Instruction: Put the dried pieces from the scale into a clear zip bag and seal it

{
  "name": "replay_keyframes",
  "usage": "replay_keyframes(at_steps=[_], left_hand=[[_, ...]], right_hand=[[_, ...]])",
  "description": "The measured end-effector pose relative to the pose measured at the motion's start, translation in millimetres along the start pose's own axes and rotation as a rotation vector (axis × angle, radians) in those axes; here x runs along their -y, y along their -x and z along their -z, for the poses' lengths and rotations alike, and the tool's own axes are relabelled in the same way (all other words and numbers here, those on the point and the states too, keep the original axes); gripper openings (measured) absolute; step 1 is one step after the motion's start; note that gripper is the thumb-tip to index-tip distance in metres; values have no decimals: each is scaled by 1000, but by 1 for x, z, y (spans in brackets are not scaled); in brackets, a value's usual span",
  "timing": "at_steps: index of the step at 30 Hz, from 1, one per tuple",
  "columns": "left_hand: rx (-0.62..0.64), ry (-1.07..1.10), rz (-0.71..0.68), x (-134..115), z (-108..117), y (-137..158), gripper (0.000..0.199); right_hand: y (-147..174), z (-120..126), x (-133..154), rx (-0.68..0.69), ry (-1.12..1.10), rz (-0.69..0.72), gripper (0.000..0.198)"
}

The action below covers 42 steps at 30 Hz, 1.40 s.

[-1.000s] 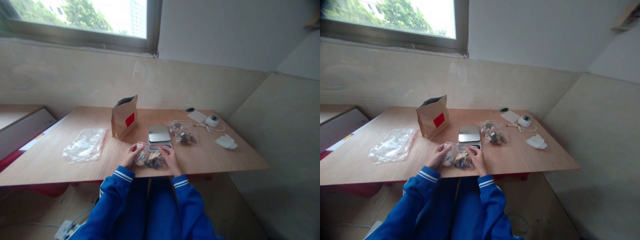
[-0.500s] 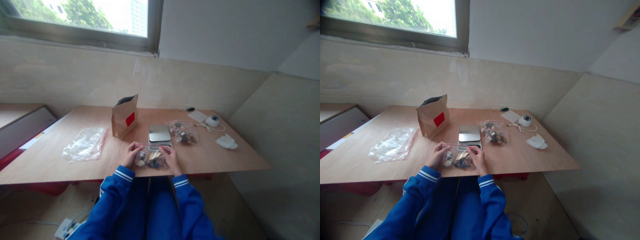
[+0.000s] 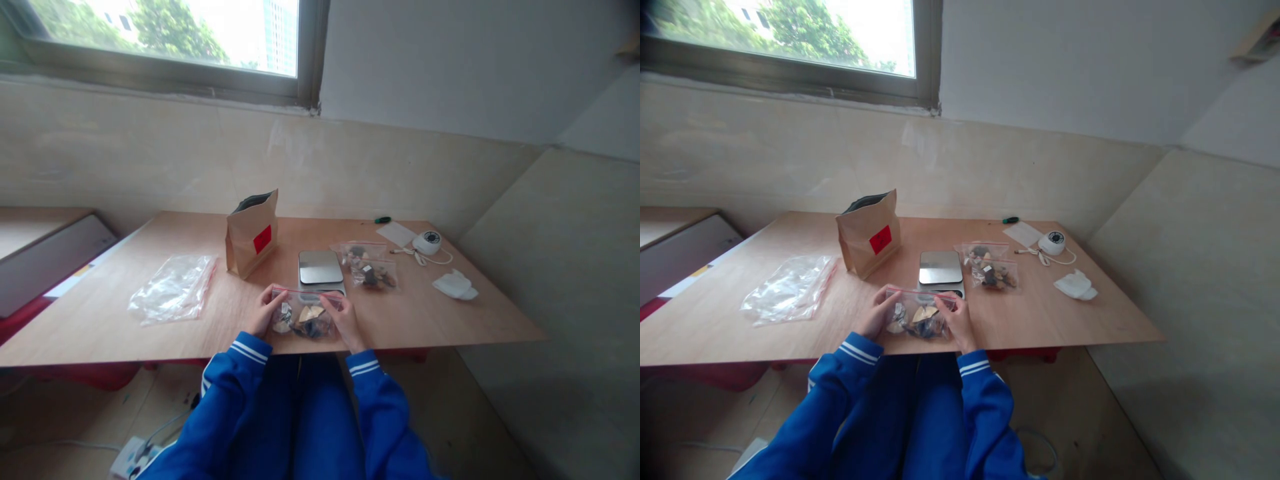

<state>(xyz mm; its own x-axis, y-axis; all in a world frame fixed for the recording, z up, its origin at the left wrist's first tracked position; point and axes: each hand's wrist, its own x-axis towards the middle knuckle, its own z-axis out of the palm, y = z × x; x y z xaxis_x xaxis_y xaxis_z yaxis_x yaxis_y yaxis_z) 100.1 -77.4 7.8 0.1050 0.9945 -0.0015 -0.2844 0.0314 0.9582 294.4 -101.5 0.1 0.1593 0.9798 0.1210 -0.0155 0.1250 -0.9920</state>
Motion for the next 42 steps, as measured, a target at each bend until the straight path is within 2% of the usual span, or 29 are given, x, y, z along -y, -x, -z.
replay_keyframes(at_steps=[12,20,29,37,42], left_hand=[[-38,-138,-46,-2,0,-1,28],[-18,-159,-81,6,5,-3,28],[-16,-72,-76,13,5,-7,29],[-121,95,-69,10,1,-8,34],[-135,127,-46,9,1,-7,35]], right_hand=[[1,-3,5,27,5,-44,36],[-1,-2,-1,41,11,-22,33],[-3,-2,-5,-7,7,7,30],[-4,-2,-6,-28,0,21,32],[-4,-2,-8,-55,-4,1,37]])
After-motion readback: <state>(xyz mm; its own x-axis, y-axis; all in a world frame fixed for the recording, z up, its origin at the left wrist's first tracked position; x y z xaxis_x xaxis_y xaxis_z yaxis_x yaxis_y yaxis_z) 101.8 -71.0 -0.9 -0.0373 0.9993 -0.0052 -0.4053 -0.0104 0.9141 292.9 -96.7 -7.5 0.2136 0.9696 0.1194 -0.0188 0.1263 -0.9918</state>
